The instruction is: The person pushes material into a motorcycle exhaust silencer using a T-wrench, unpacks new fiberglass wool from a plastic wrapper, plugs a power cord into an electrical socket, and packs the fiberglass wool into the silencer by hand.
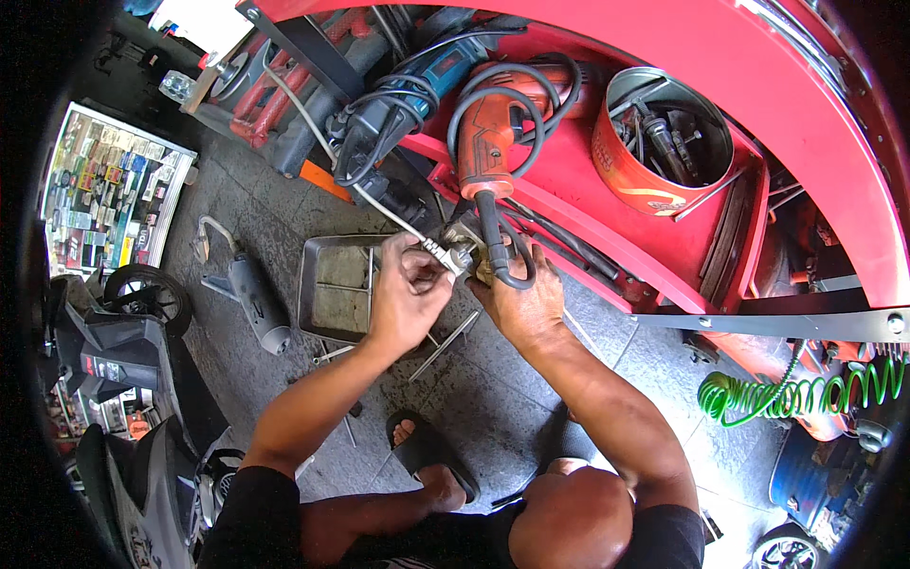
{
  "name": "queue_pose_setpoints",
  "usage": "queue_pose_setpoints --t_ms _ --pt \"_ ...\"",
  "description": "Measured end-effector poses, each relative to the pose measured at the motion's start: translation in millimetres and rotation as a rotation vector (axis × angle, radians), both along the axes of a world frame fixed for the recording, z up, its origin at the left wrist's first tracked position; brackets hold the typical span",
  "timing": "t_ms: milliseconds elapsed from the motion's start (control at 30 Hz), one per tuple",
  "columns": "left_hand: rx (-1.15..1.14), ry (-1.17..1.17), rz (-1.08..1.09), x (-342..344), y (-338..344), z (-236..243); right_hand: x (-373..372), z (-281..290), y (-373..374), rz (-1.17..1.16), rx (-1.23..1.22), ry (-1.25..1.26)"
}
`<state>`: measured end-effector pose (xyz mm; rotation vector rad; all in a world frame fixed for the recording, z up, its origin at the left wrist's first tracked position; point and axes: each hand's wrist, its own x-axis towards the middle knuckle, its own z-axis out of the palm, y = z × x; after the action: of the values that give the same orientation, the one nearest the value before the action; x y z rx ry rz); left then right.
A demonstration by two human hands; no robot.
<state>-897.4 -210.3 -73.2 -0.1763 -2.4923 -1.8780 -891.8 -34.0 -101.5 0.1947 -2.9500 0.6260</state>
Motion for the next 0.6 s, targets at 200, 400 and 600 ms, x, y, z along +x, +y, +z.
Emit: queue_pose_setpoints --t_ms 200,400,600 --pt "-0.775 0.749 -0.146 -0.3 -33.5 0.8 0.1 23.6 -2.4 0.025 -0.119 -0.17" --pt "-0.829 0.885 -0.574 -36.7 -45.7 30.1 8.7 48.8 -6.0 -0.019 -0.149 -0.336" --pt "-0.895 0.862 -0.668 -42.2 -50.0 44.9 13.3 47.1 -8.6 0.005 -0.134 -0.238"
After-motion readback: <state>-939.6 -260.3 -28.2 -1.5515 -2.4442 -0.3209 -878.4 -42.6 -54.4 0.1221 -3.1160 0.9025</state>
